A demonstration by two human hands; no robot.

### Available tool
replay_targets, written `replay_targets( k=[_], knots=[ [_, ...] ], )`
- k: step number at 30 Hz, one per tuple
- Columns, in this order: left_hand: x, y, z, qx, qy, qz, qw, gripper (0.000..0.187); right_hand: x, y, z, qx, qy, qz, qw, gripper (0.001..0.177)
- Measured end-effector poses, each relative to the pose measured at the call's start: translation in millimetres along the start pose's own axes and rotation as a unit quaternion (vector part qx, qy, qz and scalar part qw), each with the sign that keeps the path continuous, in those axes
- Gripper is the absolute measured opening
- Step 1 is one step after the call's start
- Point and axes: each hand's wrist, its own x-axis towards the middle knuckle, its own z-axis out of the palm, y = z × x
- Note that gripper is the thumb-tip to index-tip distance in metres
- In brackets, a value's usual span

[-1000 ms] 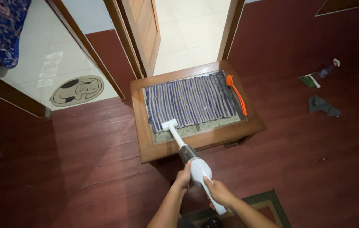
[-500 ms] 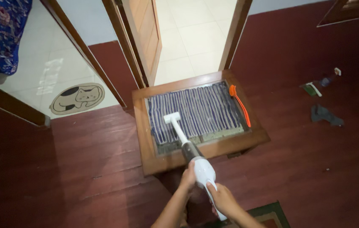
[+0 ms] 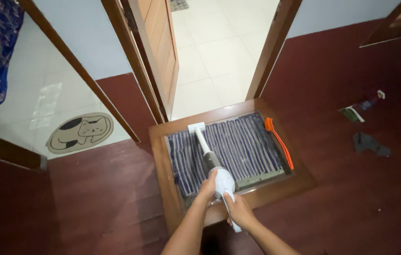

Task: The person scrubs a striped rug placed on a low wooden table using an orange brush, then lifts and shakes the rug to remove debris. Afterward, they vacuum the rug with a handheld vacuum cleaner.

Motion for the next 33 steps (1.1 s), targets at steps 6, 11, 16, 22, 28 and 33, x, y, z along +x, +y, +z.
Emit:
replay_targets(
  k=[6,11,16,22,28,33],
  knots=[
    [46,12,-11,0.019,0.007,-0.024,0.999,0.082,44,-10,11,0.048,0.012,0.053,0.997,0.052],
    [48,18,-10,-0.003,0.008,-0.012,1.0,0.082,62,-5,19,0.052,0.007,0.082,0.995,0.049],
    [21,27,-4,0.043,0.042,-0.012,0.998,0.086,65,8,10,0.099,-0.033,0.108,0.989,0.047],
    [16,29,6,0.014,0.019,0.047,0.999,0.111,61,6,-2,0.119,-0.069,0.139,0.981,0.048],
    [8,32,8,0.032,0.017,0.005,0.999,0.109,43,-11,-13,0.119,-0.078,0.144,0.979,0.045],
    [-28,48,13,0.01,0.013,-0.031,0.999,0.108,34,-4,-16,0.117,-0.095,0.11,0.982,0.026]
  ],
)
